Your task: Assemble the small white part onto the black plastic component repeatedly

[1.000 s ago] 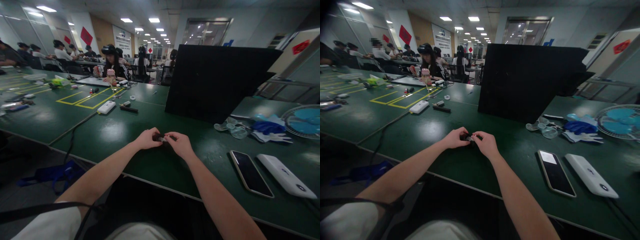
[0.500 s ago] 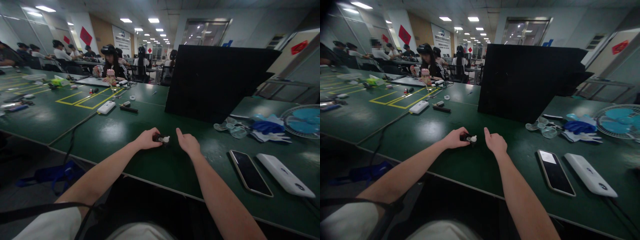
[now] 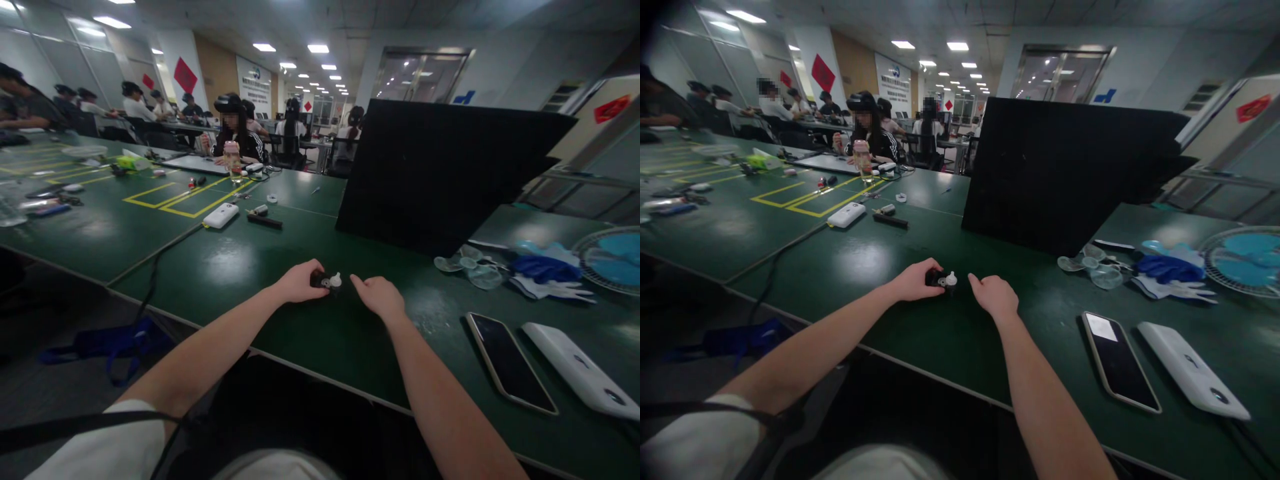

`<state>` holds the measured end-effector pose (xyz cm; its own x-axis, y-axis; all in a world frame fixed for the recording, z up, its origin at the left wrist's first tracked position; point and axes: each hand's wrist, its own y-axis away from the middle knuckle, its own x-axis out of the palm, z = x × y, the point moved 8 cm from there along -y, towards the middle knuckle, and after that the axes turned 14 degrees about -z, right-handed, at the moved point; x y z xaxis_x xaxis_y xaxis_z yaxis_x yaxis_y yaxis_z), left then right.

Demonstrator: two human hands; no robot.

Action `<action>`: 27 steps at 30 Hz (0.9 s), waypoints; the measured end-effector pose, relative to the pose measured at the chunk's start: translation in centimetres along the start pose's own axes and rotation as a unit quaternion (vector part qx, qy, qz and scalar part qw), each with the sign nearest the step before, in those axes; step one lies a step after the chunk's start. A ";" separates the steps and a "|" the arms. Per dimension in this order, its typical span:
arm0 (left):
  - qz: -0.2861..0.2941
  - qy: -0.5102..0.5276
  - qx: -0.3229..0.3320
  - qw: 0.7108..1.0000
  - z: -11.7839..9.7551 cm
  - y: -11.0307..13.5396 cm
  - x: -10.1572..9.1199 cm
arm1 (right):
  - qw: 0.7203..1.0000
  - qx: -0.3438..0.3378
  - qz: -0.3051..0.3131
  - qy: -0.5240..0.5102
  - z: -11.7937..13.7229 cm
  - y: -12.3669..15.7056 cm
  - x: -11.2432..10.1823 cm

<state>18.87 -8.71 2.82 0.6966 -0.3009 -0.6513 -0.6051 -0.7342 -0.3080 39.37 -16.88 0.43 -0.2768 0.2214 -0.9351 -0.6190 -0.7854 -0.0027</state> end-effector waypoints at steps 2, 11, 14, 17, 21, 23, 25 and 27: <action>0.001 0.005 -0.003 1.000 0.6 0.1 -0.6 | 1.000 0.000 0.009 0.000 -0.3 -0.2 0.4; -0.147 -0.221 -0.047 0.963 10.0 2.8 -14.1 | 0.999 -0.035 0.029 -0.003 0.0 0.3 0.4; -0.168 -0.313 0.000 0.935 11.6 4.2 -18.1 | 0.999 -0.041 0.022 -0.007 0.2 0.2 0.2; -0.163 -0.342 0.041 0.924 12.2 5.5 -20.2 | 0.999 -0.044 0.019 -0.015 0.1 0.0 0.4; -0.217 -0.340 0.023 0.915 13.7 7.0 -23.0 | 0.999 -0.041 0.019 -0.016 -0.2 -0.2 0.7; -0.295 -0.335 -0.013 0.895 15.1 7.6 -25.1 | 0.999 -0.042 0.018 -0.011 -0.1 -0.2 0.6; -0.379 -0.299 -0.074 0.872 17.3 8.1 -27.1 | 0.999 -0.046 0.015 -0.005 0.0 -0.1 0.5; -0.447 -0.209 -0.157 0.855 20.0 8.5 -28.1 | 0.999 -0.049 0.017 -0.002 0.1 -0.1 0.5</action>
<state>-13.58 5.68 4.59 0.5879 0.6626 -0.4641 0.2766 -0.7038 -0.6544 39.21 -16.60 0.06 -0.2992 0.1963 -0.9338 -0.5347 -0.8450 -0.0063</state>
